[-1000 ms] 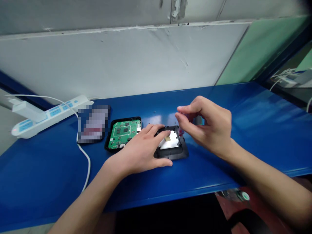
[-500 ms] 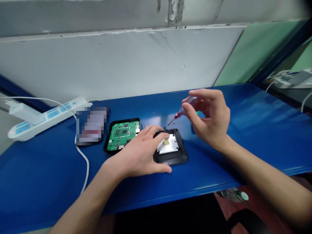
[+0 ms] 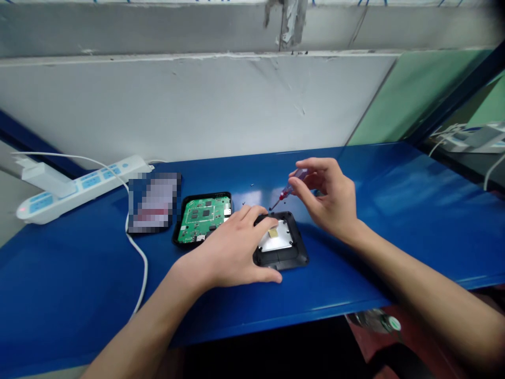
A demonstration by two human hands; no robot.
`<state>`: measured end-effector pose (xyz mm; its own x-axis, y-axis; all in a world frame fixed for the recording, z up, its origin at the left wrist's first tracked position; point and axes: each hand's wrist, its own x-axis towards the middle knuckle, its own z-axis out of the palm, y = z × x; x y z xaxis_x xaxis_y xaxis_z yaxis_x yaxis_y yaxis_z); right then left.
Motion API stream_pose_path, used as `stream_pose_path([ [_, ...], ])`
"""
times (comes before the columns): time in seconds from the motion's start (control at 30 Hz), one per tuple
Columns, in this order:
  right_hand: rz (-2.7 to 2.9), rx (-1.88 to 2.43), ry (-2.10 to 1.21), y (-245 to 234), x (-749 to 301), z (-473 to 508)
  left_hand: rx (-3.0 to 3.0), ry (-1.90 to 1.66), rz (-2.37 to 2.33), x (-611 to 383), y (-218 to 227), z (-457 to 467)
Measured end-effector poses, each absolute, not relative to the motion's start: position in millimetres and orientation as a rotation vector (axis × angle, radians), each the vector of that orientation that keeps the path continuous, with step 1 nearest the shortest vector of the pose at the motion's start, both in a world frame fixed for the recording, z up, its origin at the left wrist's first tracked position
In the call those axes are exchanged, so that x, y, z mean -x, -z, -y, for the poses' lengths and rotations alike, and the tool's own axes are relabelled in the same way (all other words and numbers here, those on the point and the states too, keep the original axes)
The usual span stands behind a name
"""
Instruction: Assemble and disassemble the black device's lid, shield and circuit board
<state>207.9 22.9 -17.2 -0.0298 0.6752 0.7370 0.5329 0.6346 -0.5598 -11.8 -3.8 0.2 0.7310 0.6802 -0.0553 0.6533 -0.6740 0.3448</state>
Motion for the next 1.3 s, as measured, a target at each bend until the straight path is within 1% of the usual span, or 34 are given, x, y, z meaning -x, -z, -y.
stream_pose_path([
  [0.4,1.704,1.045,-0.168,19.8,-208.7,-26.7,-2.595,-0.087,-1.043,11.3,-0.1,2.3],
  [0.7,1.601,1.056,-0.176,18.5,-214.6,-29.9,-2.675,-0.051,-1.087,24.6,1.6,6.2],
  [0.87,1.471,1.04,-0.304,15.5,-219.1,-40.3,-2.642,0.017,-1.17,33.7,-1.2,8.5],
  [1.07,1.415,0.968,-0.475,9.5,-215.4,-36.6,-2.631,-0.094,-1.112,23.5,0.9,-4.0],
  [1.3,1.378,0.97,-0.505,20.9,-214.4,-23.4,-2.538,-0.211,-1.136,14.5,6.0,-6.4],
])
